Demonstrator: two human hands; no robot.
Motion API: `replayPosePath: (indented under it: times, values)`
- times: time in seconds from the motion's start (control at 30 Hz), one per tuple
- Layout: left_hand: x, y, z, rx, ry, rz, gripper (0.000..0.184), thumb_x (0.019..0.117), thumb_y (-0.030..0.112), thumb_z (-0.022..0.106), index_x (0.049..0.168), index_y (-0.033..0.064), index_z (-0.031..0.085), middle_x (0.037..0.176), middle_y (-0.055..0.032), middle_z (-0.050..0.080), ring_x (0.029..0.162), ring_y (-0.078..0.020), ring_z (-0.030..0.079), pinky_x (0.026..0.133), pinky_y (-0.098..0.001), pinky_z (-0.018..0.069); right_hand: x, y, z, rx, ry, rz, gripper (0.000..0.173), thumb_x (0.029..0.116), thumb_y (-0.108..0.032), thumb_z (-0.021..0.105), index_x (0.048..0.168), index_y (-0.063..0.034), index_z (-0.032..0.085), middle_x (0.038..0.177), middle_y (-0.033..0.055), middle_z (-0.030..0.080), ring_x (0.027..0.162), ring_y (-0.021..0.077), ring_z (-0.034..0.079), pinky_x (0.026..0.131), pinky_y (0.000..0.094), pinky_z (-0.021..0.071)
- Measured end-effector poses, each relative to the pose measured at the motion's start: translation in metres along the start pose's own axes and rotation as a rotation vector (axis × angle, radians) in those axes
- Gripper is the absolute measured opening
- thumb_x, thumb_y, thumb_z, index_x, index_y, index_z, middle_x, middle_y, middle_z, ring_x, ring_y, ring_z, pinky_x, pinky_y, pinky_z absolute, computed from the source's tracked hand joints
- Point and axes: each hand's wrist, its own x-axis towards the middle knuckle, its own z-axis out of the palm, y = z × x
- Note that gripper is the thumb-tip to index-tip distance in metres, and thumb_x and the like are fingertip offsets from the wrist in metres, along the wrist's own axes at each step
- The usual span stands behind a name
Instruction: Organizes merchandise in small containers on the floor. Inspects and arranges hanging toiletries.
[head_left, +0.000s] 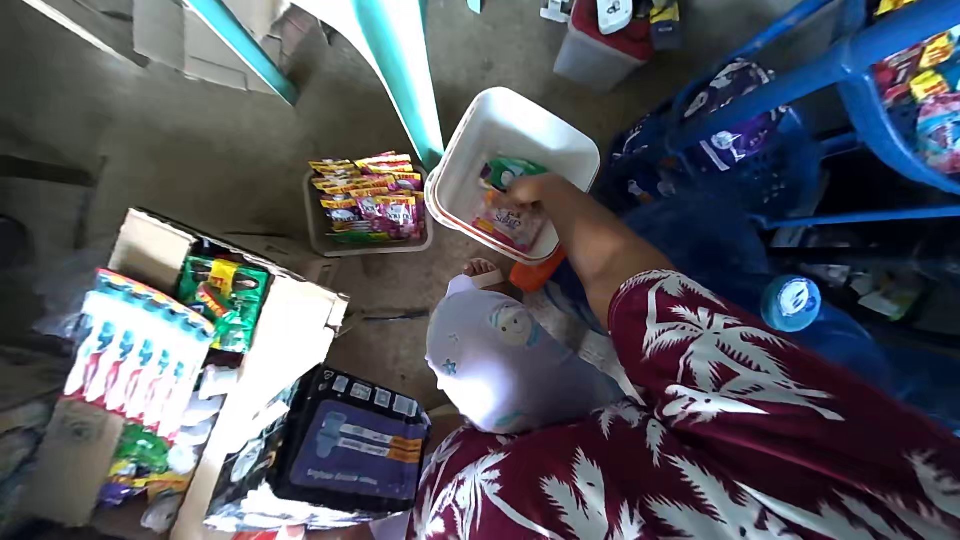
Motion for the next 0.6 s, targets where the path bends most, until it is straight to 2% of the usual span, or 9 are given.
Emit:
replayPosePath:
  times: [0.03, 0.07, 0.13, 0.2, 0.3, 0.37, 0.4, 0.5, 0.6]
  values:
    - [0.004, 0.002, 0.001, -0.013, -0.054, 0.004, 0.032, 0.1007, 0.034, 0.058, 0.125, 0.0194, 0.073, 0.120, 0.0037, 0.075, 0.115, -0.0053, 0.067, 0.100, -0.0259, 0.0536, 0.002, -0.002, 0.000, 0.101, 0.058, 0.009, 0.080, 0.1024, -0.067, 0.040, 0.135, 0.0042, 0.059, 0.135, 0.0296, 0.059, 0.128, 0.0437, 0.056, 0.106, 0.0659, 0.0401]
    - [0.005, 0.006, 0.004, -0.023, -0.079, -0.001, 0.032, 0.1018, 0.031, 0.057, 0.126, 0.0184, 0.072, 0.121, 0.0023, 0.074, 0.116, -0.0068, 0.067, 0.101, -0.0272, 0.0532, 0.007, -0.005, -0.001, 0.184, 0.136, -0.011, 0.076, 0.1045, -0.062, 0.040, 0.138, 0.0043, 0.058, 0.139, 0.0295, 0.058, 0.132, 0.0437, 0.054, 0.109, 0.0654, 0.0382]
    - [0.005, 0.009, 0.002, -0.021, -0.092, -0.022, 0.032, 0.1029, 0.031, 0.055, 0.126, 0.0165, 0.073, 0.122, 0.0012, 0.074, 0.117, -0.0075, 0.067, 0.102, -0.0275, 0.0531, 0.020, -0.016, 0.004, 0.228, 0.270, -0.137, 0.050, 0.1043, -0.040, 0.055, 0.133, 0.0003, 0.061, 0.133, 0.0252, 0.062, 0.127, 0.0409, 0.058, 0.107, 0.0635, 0.0431]
    - [0.005, 0.009, -0.001, -0.050, -0.063, -0.044, 0.032, 0.1019, 0.031, 0.056, 0.125, 0.0158, 0.073, 0.122, 0.0003, 0.074, 0.116, -0.0084, 0.068, 0.102, -0.0282, 0.0532, 0.030, -0.039, 0.002, 0.070, 0.269, -0.295, 0.039, 0.1041, -0.030, 0.056, 0.128, -0.0005, 0.066, 0.134, 0.0231, 0.062, 0.128, 0.0398, 0.058, 0.106, 0.0635, 0.0438]
    - [0.008, 0.004, -0.003, 0.009, -0.017, -0.002, 0.034, 0.1011, 0.034, 0.058, 0.127, 0.0174, 0.071, 0.122, 0.0019, 0.074, 0.116, -0.0056, 0.067, 0.102, -0.0255, 0.0528, 0.027, -0.082, 0.010, -0.389, 0.134, -0.348, 0.039, 0.1052, -0.032, 0.053, 0.128, -0.0054, 0.068, 0.137, 0.0210, 0.062, 0.132, 0.0415, 0.055, 0.107, 0.0688, 0.0395]
    - [0.015, 0.002, 0.006, 0.017, -0.013, 0.026, 0.033, 0.1014, 0.032, 0.058, 0.127, 0.0169, 0.072, 0.120, 0.0018, 0.075, 0.115, -0.0056, 0.068, 0.100, -0.0254, 0.0535, 0.019, -0.103, 0.025, -0.554, 0.044, -0.280, 0.035, 0.1004, -0.025, 0.059, 0.124, -0.0010, 0.069, 0.132, 0.0236, 0.063, 0.129, 0.0449, 0.055, 0.107, 0.0717, 0.0361]
    - [0.018, 0.002, 0.009, 0.007, -0.013, 0.026, 0.034, 0.1014, 0.032, 0.057, 0.127, 0.0159, 0.071, 0.121, 0.0015, 0.075, 0.115, -0.0060, 0.068, 0.100, -0.0254, 0.0537, 0.013, -0.109, 0.033, -0.556, 0.020, -0.216, 0.034, 0.0997, -0.023, 0.060, 0.120, 0.0029, 0.069, 0.129, 0.0263, 0.064, 0.127, 0.0467, 0.056, 0.106, 0.0716, 0.0377]
    - [0.019, 0.006, 0.005, -0.071, -0.019, -0.024, 0.035, 0.1007, 0.031, 0.059, 0.129, 0.0126, 0.071, 0.122, -0.0009, 0.074, 0.116, -0.0089, 0.069, 0.101, -0.0276, 0.0539, 0.003, -0.117, 0.041, -0.434, -0.052, 0.000, 0.043, 0.0997, -0.027, 0.059, 0.123, 0.0092, 0.065, 0.135, 0.0311, 0.058, 0.133, 0.0479, 0.050, 0.111, 0.0695, 0.0329]
    - [0.018, 0.006, -0.006, 0.026, -0.081, -0.004, 0.037, 0.1023, 0.034, 0.056, 0.132, 0.0160, 0.069, 0.126, 0.0017, 0.073, 0.119, -0.0064, 0.066, 0.103, -0.0254, 0.0522, 0.013, -0.118, 0.046, -0.541, -0.072, 0.030, 0.038, 0.1015, -0.022, 0.055, 0.120, 0.0096, 0.065, 0.130, 0.0298, 0.060, 0.128, 0.0460, 0.055, 0.103, 0.0678, 0.0403]
